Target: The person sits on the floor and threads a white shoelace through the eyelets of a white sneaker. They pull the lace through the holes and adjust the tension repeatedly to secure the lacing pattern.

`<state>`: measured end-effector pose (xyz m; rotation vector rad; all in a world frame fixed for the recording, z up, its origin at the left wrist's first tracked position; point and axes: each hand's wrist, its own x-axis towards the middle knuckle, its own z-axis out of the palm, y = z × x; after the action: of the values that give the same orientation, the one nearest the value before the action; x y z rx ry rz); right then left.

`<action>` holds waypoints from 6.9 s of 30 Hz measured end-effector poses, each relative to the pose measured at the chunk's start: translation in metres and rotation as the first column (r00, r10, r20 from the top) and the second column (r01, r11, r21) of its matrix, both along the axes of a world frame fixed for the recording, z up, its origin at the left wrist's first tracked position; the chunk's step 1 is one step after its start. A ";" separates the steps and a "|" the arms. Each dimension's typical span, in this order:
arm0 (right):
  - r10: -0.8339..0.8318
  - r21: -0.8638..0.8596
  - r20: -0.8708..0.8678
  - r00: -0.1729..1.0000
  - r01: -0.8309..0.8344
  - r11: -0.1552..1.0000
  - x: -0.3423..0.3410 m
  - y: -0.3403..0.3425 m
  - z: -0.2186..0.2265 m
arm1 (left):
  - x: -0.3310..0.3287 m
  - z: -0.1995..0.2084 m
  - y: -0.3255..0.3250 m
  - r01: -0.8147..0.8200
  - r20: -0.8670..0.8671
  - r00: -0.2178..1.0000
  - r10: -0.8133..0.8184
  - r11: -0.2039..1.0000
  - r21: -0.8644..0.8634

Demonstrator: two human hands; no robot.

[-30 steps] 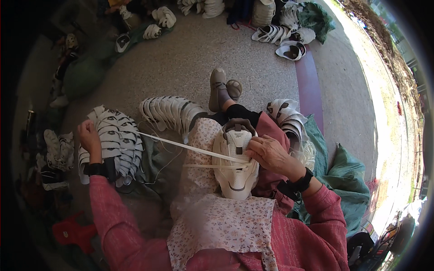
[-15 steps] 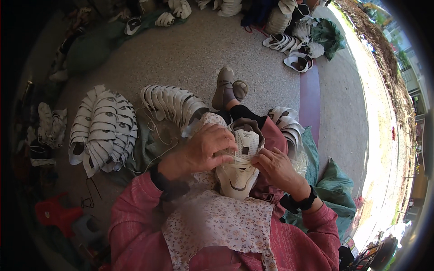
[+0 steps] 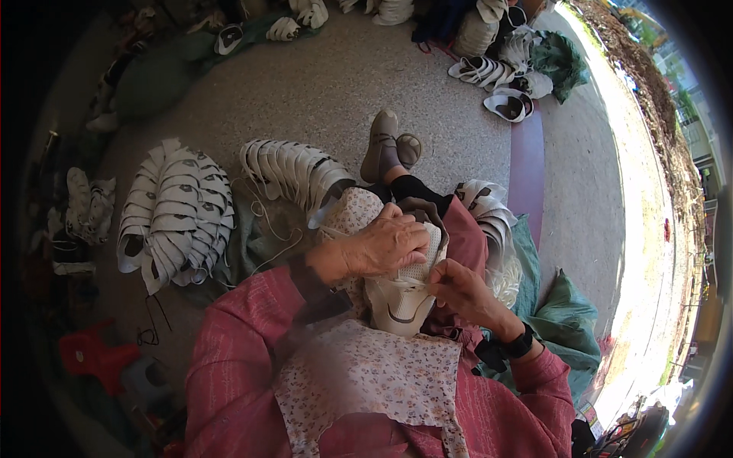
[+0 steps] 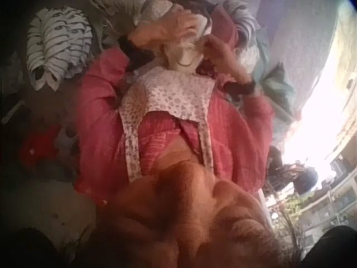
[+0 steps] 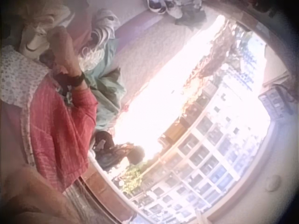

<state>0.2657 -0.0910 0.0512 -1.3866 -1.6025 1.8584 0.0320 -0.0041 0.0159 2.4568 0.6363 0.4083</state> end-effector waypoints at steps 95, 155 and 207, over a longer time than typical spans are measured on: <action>0.750 0.871 -0.417 0.513 -0.012 0.492 -0.055 -0.005 0.141 | -0.082 0.001 -0.061 -0.417 0.276 0.738 0.616 0.738 -0.531; 0.137 0.634 0.221 0.966 -0.249 0.732 -0.045 0.042 -0.012 | -0.044 -0.003 -0.011 0.081 0.284 0.959 -0.018 0.974 -0.213; -0.735 -0.350 -0.637 0.231 0.763 0.544 0.291 0.039 -0.014 | 0.055 0.012 -0.058 0.261 -0.234 0.956 -0.175 0.871 0.416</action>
<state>0.5571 -0.0522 0.0372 -0.8768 -0.3525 1.3900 0.0868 -0.0621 0.0282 2.9957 0.3541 0.2475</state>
